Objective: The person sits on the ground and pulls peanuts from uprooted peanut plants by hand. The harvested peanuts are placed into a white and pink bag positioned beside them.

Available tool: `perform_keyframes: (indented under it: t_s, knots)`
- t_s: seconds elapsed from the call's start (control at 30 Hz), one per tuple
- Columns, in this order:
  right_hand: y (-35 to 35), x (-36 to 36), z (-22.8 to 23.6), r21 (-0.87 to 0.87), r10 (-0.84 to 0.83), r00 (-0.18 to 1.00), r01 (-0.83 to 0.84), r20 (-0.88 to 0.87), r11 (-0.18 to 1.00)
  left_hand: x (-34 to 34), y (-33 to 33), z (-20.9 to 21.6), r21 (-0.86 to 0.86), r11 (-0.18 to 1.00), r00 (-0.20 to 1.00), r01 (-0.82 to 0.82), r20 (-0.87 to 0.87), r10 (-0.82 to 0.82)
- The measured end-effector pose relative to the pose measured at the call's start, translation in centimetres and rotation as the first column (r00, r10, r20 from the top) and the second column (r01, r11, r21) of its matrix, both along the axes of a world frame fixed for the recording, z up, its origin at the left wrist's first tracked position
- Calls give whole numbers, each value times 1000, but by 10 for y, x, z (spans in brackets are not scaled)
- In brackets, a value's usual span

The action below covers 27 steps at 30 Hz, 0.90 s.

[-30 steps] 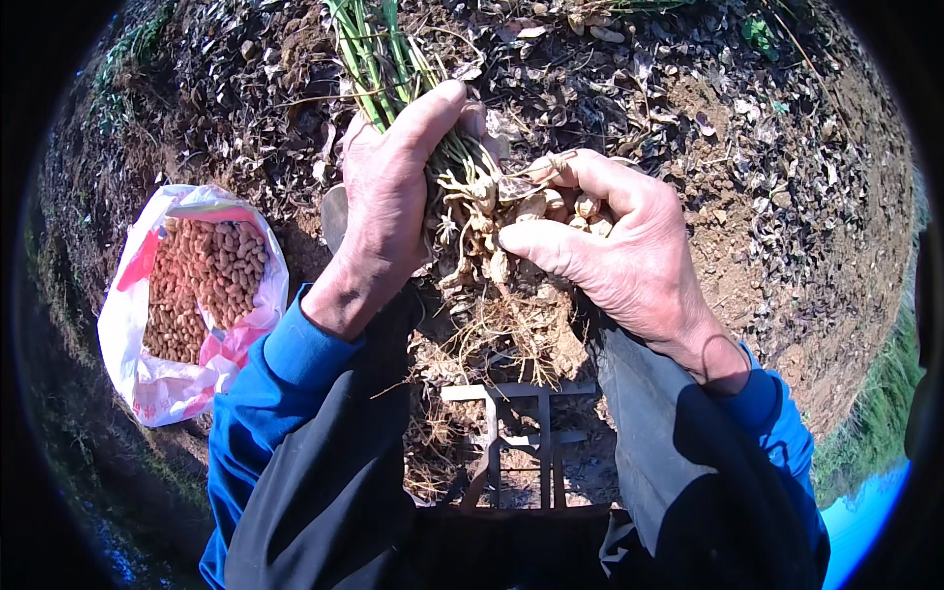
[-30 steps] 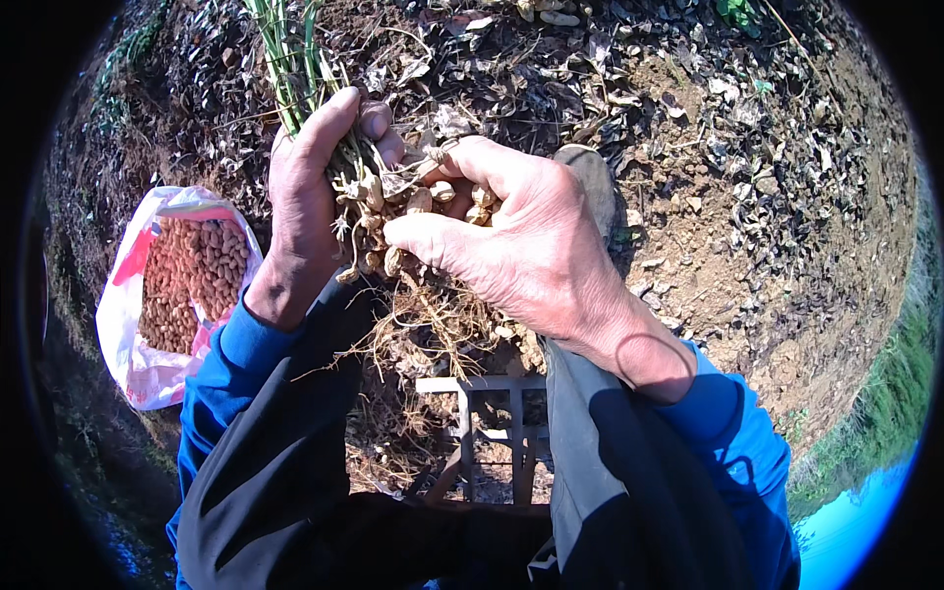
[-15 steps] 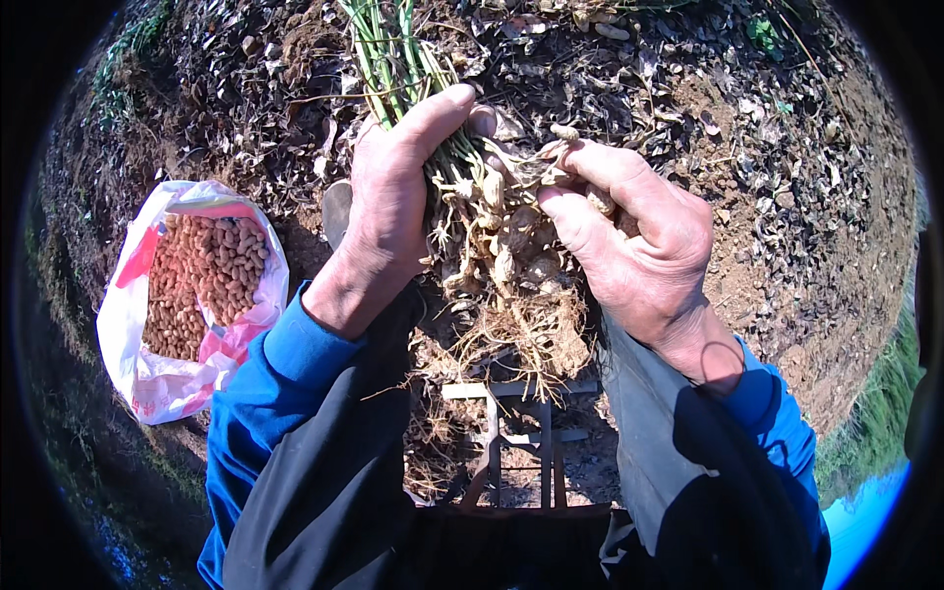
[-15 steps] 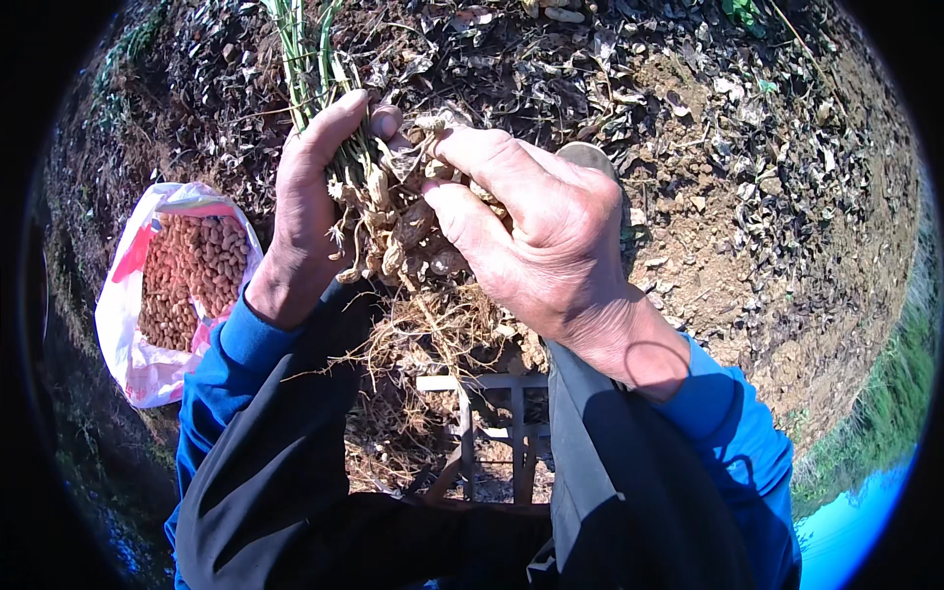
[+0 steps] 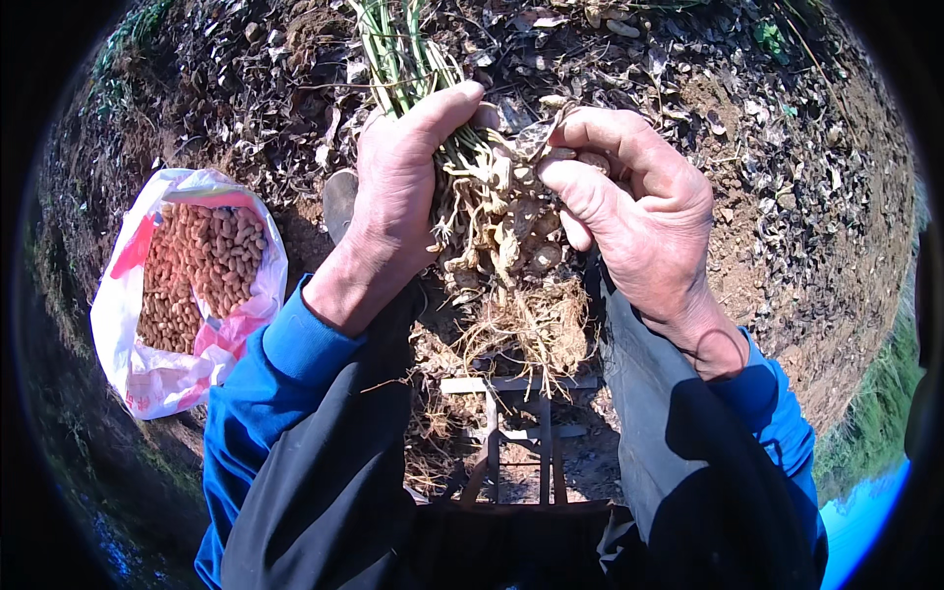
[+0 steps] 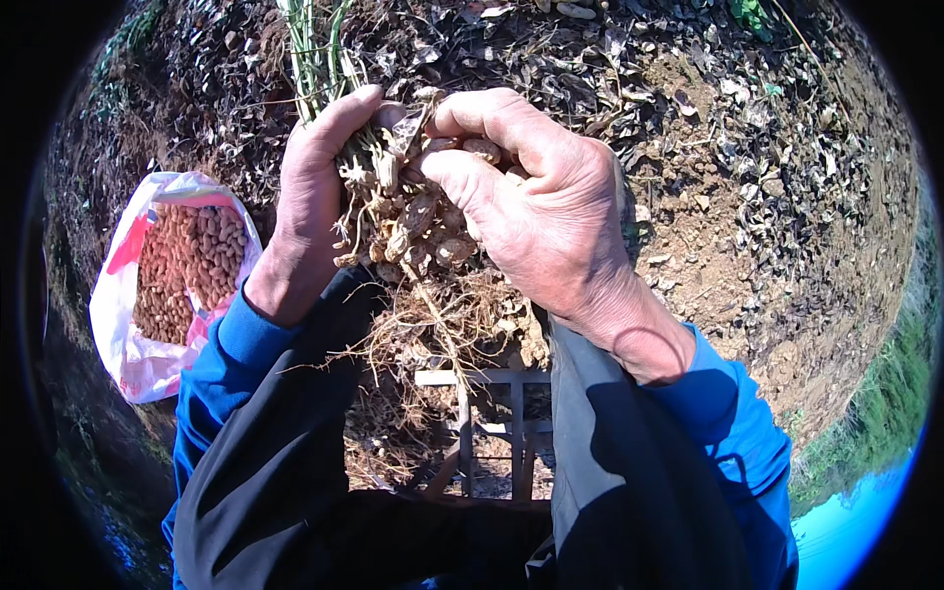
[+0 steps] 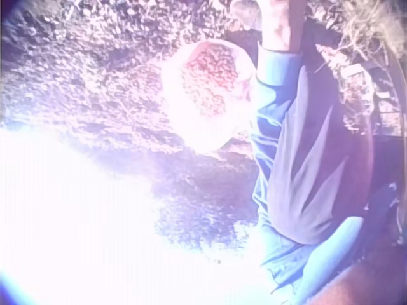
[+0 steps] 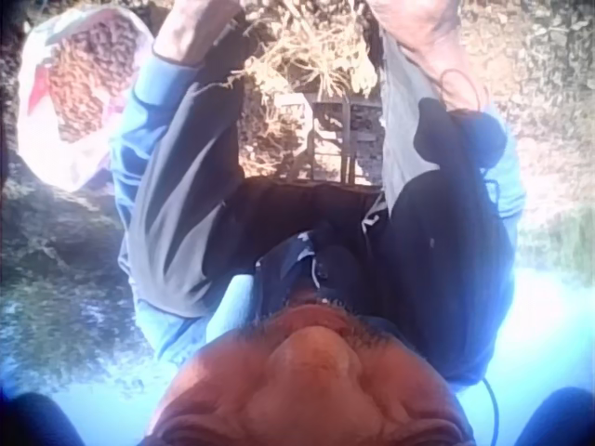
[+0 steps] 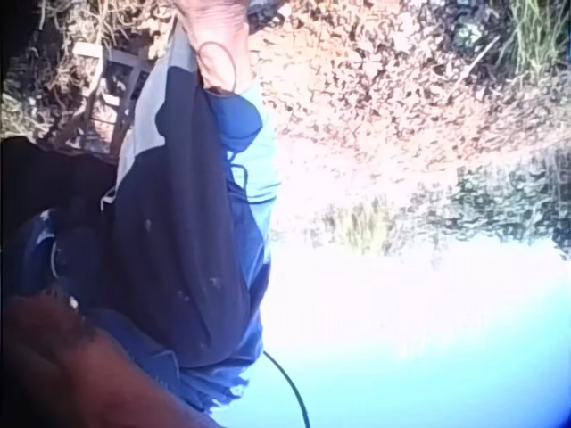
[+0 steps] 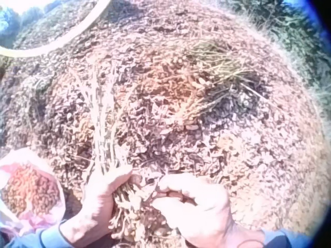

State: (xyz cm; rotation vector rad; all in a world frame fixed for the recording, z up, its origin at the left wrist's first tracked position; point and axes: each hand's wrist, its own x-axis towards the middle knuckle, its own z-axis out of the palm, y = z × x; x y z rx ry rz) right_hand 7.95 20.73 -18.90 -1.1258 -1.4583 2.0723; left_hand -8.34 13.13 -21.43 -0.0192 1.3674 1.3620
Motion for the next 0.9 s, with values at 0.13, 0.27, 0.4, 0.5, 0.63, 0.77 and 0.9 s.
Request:
perform_keyframes:
  t_s: [0.13, 0.27, 0.4, 0.5, 0.63, 0.77, 0.9]
  knots:
    - [-1, 0, -3, -3, -1, 999, 1, -33, 1000, 0, -1, -1, 34, 999, 998, -11, 61, 9]
    - [0, -1, 1, -82, 2, 998, -7, -63, 997, -1, -1, 0, 13, 1000, 999, 18, 45, -19]
    - [0, -3, 4, -247, -77, 981, 31, -176, 969, -7, -5, -3, 29, 999, 1000, 28, 8, -28]
    - [32, 10, 6, -221, -287, 914, 229, -285, 948, -15, -12, -10, 184, 981, 965, -61, 261, 11]
    - [27, 5, 13, -235, -65, 993, 39, -102, 971, -27, -24, -7, 122, 973, 955, -196, 247, 162]
    - [24, 10, 10, -335, -29, 987, -27, -159, 942, -27, -18, -11, 190, 963, 907, -194, 409, 102]
    - [19, 7, 12, -309, 101, 994, -110, -48, 945, -23, -13, -6, 194, 971, 922, -140, 383, 56]
